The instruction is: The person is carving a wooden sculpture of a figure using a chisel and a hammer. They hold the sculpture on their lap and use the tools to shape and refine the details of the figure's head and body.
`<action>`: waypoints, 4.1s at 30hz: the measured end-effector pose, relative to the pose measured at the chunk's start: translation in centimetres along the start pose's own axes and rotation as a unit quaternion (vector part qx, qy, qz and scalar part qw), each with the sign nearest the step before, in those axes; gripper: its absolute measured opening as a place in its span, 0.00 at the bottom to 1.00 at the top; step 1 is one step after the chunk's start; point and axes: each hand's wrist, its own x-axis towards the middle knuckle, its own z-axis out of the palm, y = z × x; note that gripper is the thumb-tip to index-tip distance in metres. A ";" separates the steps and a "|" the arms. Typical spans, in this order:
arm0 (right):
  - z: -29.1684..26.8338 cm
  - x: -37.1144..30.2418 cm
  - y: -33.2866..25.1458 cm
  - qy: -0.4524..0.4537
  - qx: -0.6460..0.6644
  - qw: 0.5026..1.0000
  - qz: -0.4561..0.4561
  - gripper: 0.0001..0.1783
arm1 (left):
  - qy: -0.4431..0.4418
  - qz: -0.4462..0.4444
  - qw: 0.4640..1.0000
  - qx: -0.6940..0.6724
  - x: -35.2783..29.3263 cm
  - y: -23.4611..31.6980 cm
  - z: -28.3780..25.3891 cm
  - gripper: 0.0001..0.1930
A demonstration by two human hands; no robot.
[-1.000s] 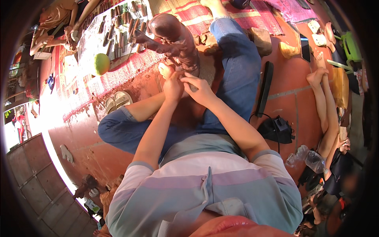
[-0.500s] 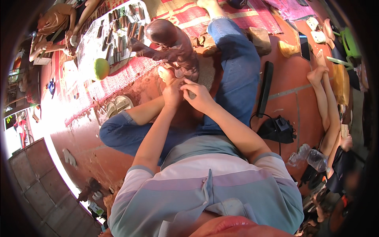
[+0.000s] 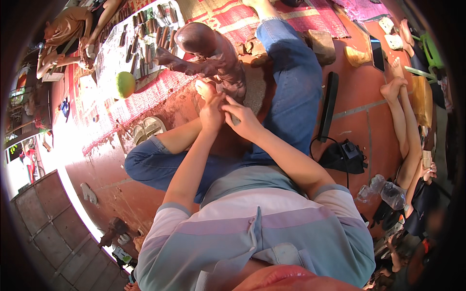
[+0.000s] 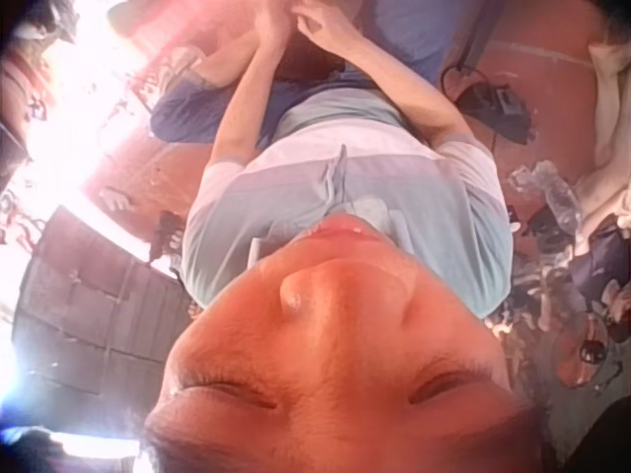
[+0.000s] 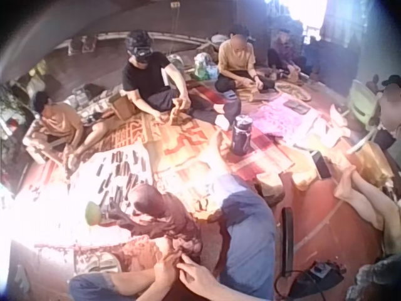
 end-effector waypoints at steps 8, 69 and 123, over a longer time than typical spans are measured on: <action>0.4 0.8 -0.1 -0.025 -0.014 0.999 0.024 0.12 | -0.006 -0.061 0.998 -0.015 0.5 -1.0 0.1 0.15; -3.8 -0.5 -2.8 -0.029 0.008 0.997 0.067 0.09 | -0.064 0.056 0.996 -0.002 -2.1 -1.0 -0.2 0.20; -2.8 3.0 -0.8 -0.105 -0.126 0.985 -0.044 0.09 | -0.286 -0.156 0.943 -0.072 -9.1 -1.9 -2.5 0.15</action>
